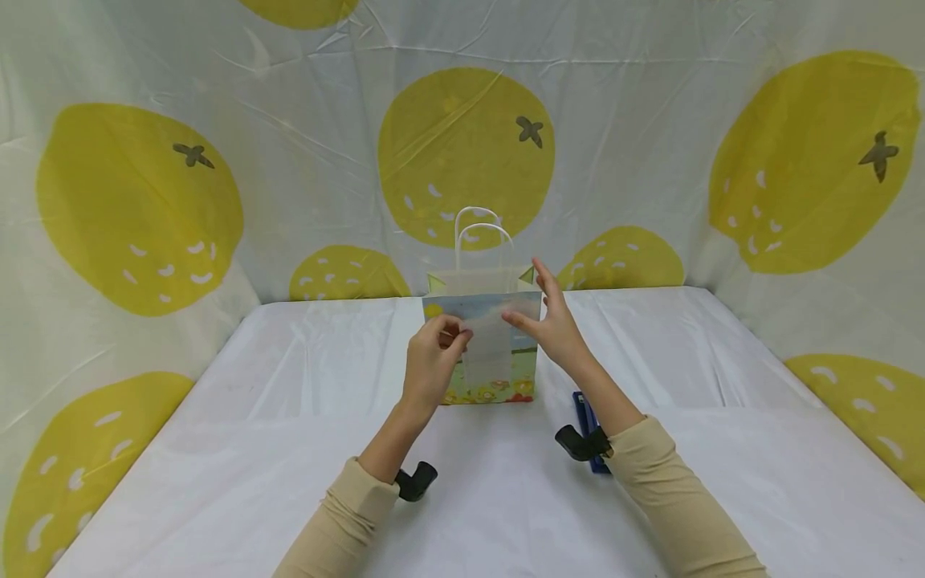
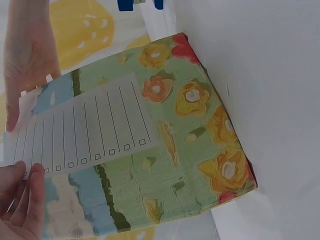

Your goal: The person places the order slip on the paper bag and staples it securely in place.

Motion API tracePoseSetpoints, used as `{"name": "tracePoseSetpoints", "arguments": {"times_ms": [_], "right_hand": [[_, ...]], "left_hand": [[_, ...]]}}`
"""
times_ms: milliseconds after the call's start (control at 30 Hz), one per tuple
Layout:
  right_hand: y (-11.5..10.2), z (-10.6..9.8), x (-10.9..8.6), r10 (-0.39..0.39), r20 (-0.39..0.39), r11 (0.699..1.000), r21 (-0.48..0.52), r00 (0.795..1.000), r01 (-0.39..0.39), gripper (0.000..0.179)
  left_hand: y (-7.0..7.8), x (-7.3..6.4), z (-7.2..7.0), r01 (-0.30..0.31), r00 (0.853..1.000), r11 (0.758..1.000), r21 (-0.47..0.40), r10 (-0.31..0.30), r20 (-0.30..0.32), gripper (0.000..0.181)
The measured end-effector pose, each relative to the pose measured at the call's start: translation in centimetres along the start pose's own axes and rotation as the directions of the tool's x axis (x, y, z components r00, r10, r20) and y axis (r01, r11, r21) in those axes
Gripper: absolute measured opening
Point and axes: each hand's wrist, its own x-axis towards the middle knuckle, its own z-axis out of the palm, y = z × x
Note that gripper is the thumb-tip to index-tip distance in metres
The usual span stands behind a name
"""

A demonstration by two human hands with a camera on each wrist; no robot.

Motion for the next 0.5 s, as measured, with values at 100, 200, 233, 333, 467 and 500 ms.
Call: {"name": "tracePoseSetpoints", "arguments": {"times_ms": [100,200,233,333,467,500], "right_hand": [[-0.7,0.0,-0.2,-0.003,0.003,1.000,0.001,1.000,0.003,0.086],[-0.1,0.1,0.2,0.003,0.003,1.000,0.011,1.000,-0.003,0.087],[0.3,0.1,0.3,0.001,0.002,1.000,0.012,1.000,-0.001,0.087],[1.3,0.2,0.8,0.002,-0.001,1.000,0.012,1.000,-0.002,0.088],[1.8,0.3,1.0,-0.004,-0.005,1.000,0.015,1.000,0.004,0.091],[1.8,0.4,1.0,-0.006,-0.005,1.000,0.019,1.000,0.006,0.091]], "left_hand": [[0.1,0.1,0.0,-0.008,1.000,1.000,0.004,0.008,-0.004,0.007],[0.3,0.2,0.0,-0.008,1.000,1.000,0.002,0.008,-0.004,0.007],[0.3,0.3,-0.1,-0.008,1.000,1.000,0.001,0.008,-0.004,0.007],[0.3,0.3,-0.1,-0.007,1.000,1.000,0.002,0.007,-0.004,0.007],[0.3,0.5,-0.1,-0.014,1.000,1.000,0.010,0.014,-0.010,0.008],[0.3,0.5,-0.1,-0.018,1.000,1.000,0.015,0.018,-0.013,0.008]]}}
